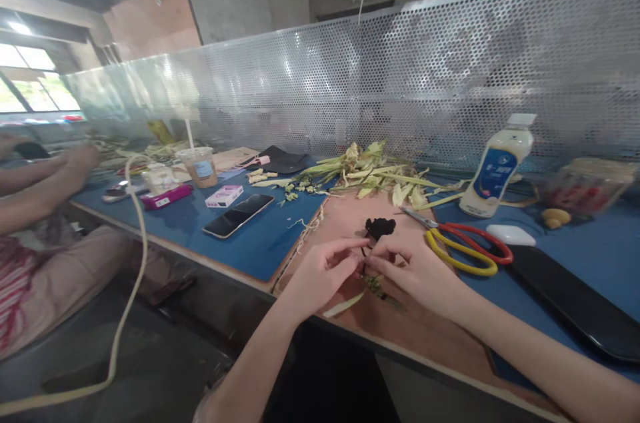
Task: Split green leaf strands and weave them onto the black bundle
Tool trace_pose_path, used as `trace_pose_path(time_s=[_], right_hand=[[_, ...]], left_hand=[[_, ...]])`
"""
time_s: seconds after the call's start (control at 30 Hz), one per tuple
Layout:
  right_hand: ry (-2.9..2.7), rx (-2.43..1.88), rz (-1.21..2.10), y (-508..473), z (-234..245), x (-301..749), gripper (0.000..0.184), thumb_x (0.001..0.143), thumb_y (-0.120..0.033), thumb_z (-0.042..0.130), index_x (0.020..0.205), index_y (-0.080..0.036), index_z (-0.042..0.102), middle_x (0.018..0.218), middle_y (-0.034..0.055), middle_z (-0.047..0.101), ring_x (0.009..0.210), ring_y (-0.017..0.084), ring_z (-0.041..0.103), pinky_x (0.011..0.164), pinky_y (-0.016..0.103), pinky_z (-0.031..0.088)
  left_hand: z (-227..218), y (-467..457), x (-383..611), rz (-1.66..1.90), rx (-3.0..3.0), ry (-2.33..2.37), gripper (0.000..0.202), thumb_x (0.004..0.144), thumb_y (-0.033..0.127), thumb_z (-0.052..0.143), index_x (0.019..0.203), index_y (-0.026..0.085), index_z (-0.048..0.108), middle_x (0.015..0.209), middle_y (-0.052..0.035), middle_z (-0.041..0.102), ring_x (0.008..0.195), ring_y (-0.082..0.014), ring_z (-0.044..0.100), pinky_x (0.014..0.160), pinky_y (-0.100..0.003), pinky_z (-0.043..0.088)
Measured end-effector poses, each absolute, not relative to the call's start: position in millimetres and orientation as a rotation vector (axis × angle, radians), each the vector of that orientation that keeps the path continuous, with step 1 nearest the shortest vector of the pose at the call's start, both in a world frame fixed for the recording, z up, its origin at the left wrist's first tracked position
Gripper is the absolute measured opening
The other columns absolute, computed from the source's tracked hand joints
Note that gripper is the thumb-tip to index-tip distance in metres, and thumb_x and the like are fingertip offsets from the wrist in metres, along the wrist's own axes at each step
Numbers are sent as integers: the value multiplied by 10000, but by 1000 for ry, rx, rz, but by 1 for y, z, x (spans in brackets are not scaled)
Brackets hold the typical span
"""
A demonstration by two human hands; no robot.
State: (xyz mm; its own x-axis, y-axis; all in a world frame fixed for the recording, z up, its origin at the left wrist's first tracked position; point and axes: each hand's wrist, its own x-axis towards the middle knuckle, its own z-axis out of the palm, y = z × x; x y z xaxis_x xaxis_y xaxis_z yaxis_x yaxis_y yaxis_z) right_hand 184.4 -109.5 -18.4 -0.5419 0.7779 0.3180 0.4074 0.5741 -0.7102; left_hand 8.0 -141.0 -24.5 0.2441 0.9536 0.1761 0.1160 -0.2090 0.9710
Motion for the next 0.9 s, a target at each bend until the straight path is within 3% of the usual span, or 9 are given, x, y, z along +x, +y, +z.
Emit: trace_pose_path(time_s=[0.13, 0.43, 0.67, 0.9], right_hand=[[-2153, -923, 702, -110, -21, 184, 183, 826, -281, 465, 729, -195, 595, 695, -1, 586, 643, 121, 525, 564, 222, 420], [-2160, -886, 527, -108, -23, 184, 166, 829, -244, 457, 707, -191, 557, 698, 11, 568, 670, 133, 519, 600, 247, 427], [-2209, -899, 472, -108, -24, 184, 182, 845, -256, 441, 719, -192, 557, 706, 14, 567, 689, 140, 524, 585, 249, 416], [-2248, -879, 373, -108, -24, 184, 152, 843, -238, 460, 727, -190, 545, 692, 7, 544, 681, 141, 485, 623, 275, 383]], left_hand=[[-28, -139, 9, 1085, 1587, 1048, 316, 778, 281, 533, 1056, 154, 612, 956, -88, 652, 859, -180, 597, 767, -281, 460], [-33, -139, 9, 1279, 1823, 1232, 240, 752, 288, 574, 964, 196, 638, 955, -50, 590, 741, -117, 573, 669, -215, 458], [-33, -140, 10, 1239, 1919, 1268, 231, 769, 302, 550, 936, 193, 666, 925, -39, 536, 631, -69, 529, 555, -177, 437], [-36, -139, 13, 1270, 1987, 1325, 132, 746, 221, 548, 766, 166, 666, 854, -29, 535, 577, -56, 504, 509, -176, 421]])
